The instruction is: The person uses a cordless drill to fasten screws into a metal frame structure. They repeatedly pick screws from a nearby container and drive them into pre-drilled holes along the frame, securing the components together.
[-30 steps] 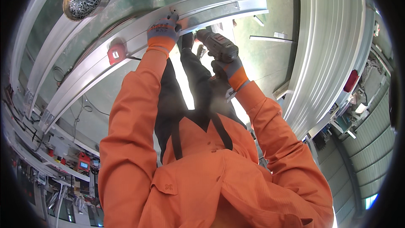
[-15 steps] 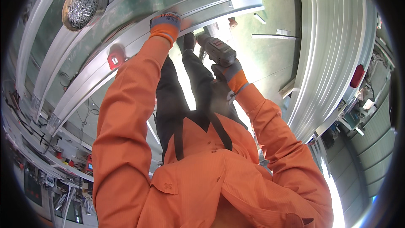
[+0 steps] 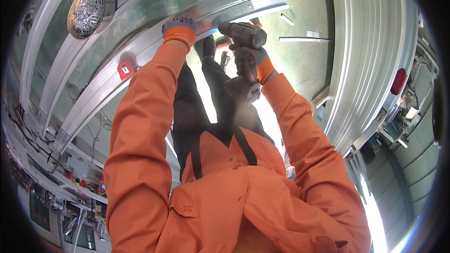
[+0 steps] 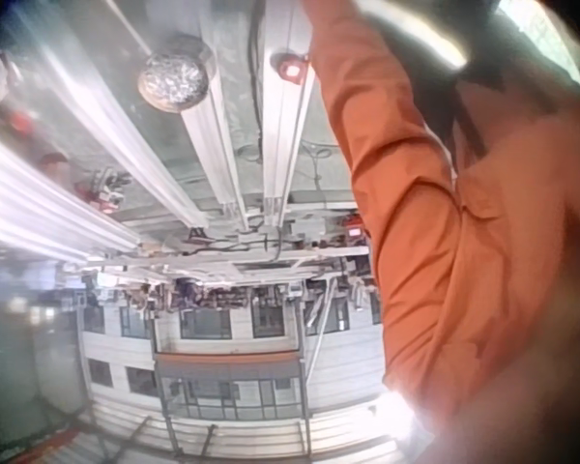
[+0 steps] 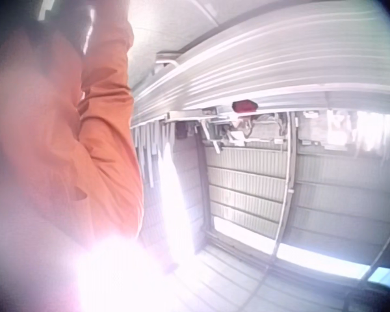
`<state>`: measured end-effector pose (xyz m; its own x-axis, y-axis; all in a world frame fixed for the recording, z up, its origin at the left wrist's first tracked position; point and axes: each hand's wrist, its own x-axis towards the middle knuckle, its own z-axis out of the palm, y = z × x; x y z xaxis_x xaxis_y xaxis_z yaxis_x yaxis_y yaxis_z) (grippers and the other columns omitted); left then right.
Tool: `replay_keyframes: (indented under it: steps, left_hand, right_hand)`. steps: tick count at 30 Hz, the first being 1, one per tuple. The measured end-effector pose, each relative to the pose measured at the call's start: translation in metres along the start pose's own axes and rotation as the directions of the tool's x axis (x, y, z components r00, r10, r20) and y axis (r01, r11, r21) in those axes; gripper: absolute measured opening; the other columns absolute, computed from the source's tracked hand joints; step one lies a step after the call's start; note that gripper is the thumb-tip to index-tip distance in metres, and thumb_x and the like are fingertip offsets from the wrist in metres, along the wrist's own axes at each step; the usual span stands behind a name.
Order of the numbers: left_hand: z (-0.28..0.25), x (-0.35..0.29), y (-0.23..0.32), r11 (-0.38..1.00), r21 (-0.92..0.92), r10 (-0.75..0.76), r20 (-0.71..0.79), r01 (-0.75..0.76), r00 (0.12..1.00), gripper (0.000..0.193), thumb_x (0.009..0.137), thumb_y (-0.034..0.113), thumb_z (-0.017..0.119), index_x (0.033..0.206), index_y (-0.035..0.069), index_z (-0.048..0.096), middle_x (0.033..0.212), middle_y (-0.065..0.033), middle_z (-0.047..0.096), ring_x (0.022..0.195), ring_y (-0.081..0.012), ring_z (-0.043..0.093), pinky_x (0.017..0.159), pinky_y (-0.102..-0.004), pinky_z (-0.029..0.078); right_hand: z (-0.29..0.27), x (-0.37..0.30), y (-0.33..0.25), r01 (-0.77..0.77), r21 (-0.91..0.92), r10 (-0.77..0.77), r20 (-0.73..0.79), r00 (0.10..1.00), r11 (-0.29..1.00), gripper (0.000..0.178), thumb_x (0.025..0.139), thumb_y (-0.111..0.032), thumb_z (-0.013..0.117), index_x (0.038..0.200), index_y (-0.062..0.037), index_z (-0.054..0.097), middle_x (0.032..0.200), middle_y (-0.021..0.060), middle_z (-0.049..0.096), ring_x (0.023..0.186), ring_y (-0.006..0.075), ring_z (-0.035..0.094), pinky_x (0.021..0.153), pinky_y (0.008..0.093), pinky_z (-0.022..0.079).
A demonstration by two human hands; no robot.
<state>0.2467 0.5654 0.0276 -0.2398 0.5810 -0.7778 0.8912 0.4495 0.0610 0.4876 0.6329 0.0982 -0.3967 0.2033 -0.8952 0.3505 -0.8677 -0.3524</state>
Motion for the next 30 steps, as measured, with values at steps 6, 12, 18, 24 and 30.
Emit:
replay_keyframes:
  steps: [6, 12, 18, 24, 30]
  left_hand:
    - [0.001, -0.007, -0.003, 1.000, -0.028, 0.011, 0.001, -0.011, 1.000, 0.031, 0.097, 0.020, 0.054, 0.114, 0.013, 0.079, 0.122, -0.0126, 0.075, 0.111, -0.0327, 0.073, 0.088, -0.0431, 0.059]
    - [0.023, -0.013, -0.012, 0.996, -0.087, -0.017, -0.105, 0.008, 0.994, 0.026, 0.095, 0.014, 0.057, 0.109, 0.014, 0.080, 0.114, -0.0089, 0.078, 0.106, -0.0295, 0.075, 0.083, -0.0418, 0.060]
    - [0.024, -0.023, -0.017, 0.982, -0.188, -0.028, -0.046, 0.019, 0.999, 0.030, 0.097, 0.027, 0.058, 0.116, 0.014, 0.076, 0.119, -0.0111, 0.076, 0.109, -0.0322, 0.073, 0.084, -0.0433, 0.060]
    - [0.070, -0.040, -0.040, 0.904, -0.416, -0.206, -0.217, 0.100, 0.954, 0.041, 0.093, 0.041, 0.066, 0.126, 0.017, 0.064, 0.124, -0.0111, 0.069, 0.111, -0.0335, 0.069, 0.090, -0.0446, 0.058]
    - [0.099, -0.045, -0.045, 0.835, -0.518, -0.137, -0.519, -0.183, 0.843, 0.042, 0.089, 0.036, 0.073, 0.126, 0.018, 0.064, 0.118, -0.0120, 0.068, 0.104, -0.0362, 0.068, 0.087, -0.0485, 0.057]
  right_hand:
    - [0.018, 0.001, -0.035, -0.223, -0.095, 0.205, -0.163, 0.965, 0.970, 0.022, 0.085, -0.013, 0.068, 0.105, -0.0042, 0.066, 0.068, 0.0050, 0.053, 0.055, 0.0177, 0.049, 0.053, 0.0325, 0.041]
    - [0.045, 0.012, -0.076, -0.284, -0.466, 0.221, -0.186, 0.957, 0.838, 0.010, 0.088, -0.013, 0.069, 0.090, -0.0070, 0.061, 0.069, 0.0069, 0.055, 0.049, 0.0168, 0.047, 0.043, 0.0313, 0.034]
    - [0.046, 0.009, -0.057, -0.277, -0.628, 0.121, -0.280, 0.952, 0.727, 0.021, 0.090, -0.024, 0.070, 0.088, -0.0041, 0.073, 0.068, 0.0045, 0.062, 0.052, 0.0170, 0.054, 0.050, 0.0327, 0.043]
    - [0.002, 0.027, 0.007, -0.093, -0.342, -0.007, -0.281, 0.960, 0.935, 0.019, 0.090, -0.013, 0.073, 0.105, -0.0019, 0.073, 0.076, 0.0078, 0.066, 0.060, 0.0181, 0.059, 0.052, 0.0335, 0.046]
    - [-0.034, 0.039, 0.035, 0.048, -0.153, -0.066, -0.117, 0.991, 0.987, 0.021, 0.088, -0.004, 0.073, 0.109, -0.0016, 0.073, 0.092, 0.0095, 0.072, 0.074, 0.0181, 0.066, 0.063, 0.0325, 0.052]
